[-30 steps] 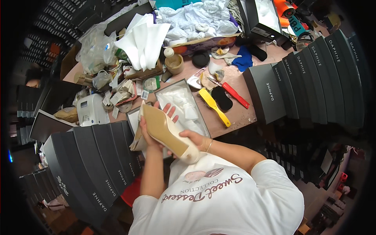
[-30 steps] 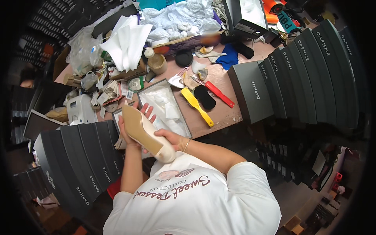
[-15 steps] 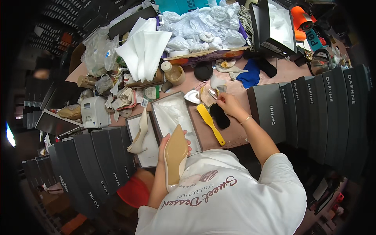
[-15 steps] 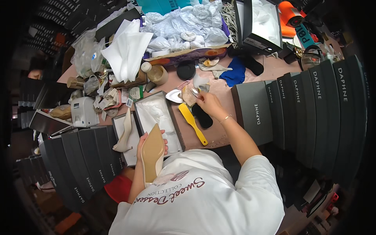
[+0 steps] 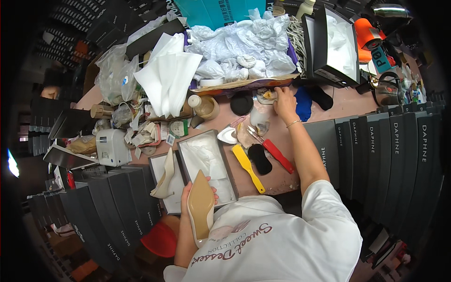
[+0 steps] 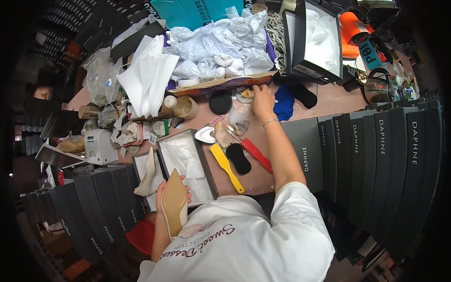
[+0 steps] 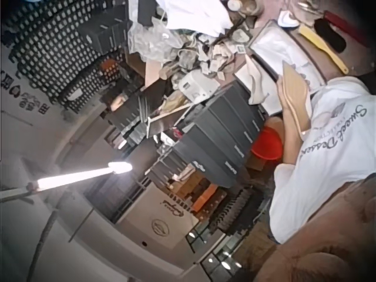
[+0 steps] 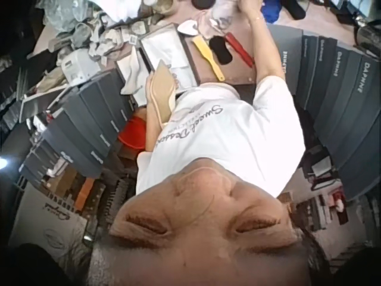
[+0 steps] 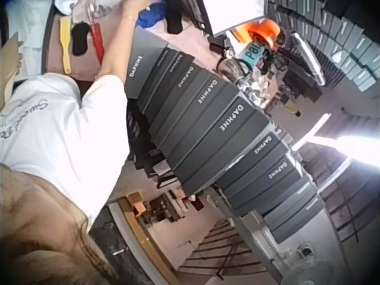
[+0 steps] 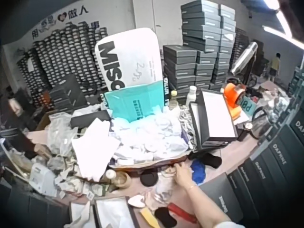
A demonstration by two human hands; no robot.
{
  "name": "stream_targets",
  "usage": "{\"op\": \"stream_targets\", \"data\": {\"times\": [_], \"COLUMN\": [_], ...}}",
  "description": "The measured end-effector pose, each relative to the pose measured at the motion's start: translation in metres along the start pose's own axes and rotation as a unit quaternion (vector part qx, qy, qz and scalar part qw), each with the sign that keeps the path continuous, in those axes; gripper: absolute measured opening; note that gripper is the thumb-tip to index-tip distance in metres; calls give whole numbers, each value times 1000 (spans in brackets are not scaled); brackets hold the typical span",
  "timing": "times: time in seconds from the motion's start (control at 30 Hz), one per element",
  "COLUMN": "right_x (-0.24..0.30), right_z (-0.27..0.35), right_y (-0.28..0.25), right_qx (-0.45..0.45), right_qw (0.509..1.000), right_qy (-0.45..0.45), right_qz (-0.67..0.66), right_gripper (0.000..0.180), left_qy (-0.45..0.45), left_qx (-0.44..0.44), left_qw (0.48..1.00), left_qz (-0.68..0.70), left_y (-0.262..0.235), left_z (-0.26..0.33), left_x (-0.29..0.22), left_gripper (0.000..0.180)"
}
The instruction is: Inspect, clean, and pack shoes into their respective boxes.
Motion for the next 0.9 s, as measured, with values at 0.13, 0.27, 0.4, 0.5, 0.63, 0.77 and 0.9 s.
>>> {"op": "stream_targets", "data": {"times": [0.13, 0.27, 0.4, 0.5, 0.63, 0.77, 0.9], "right_x": [-27, -14, 4, -14, -31, -9, 124], "right_z": [-5, -3, 11, 8, -4, -6, 46], "right_y": [25, 6, 1, 19, 47, 7, -75], "right_qx": [22, -98, 6, 38, 43, -144, -27], "right_qw": [998, 989, 996, 995, 996, 987, 866], "right_qy": [-51, -111, -85, -86, -62, -67, 17], "right_qz": [29, -33, -38, 18, 57, -34, -498], "right_gripper": [27, 19, 36, 47, 31, 17, 25], "left_qy": [-14, -15, -21, -24, -43, 5, 65], "left_qx": [-8, -4, 17, 14, -36, -23, 16], "left_qw": [1000, 1000, 999, 999, 996, 999, 998], "left_qz": [-19, -21, -22, -47, -67, -38, -16], "left_y": [-5, 4, -2, 7, 14, 4, -2], "left_z": [-1, -9, -9, -3, 13, 25, 30], "left_x": [0, -11, -8, -8, -1, -1, -2], "left_gripper": [65, 64, 63, 64, 63, 63, 61]}}
Point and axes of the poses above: each hand's wrist, its own z-axis away from the middle knuckle, its own y-axis out of the palm, x = y × z, the point moved 1 cm from there along -z, towards the middle knuckle, and after that the axes turned 15 degrees about -y, right-handed, at the moved point
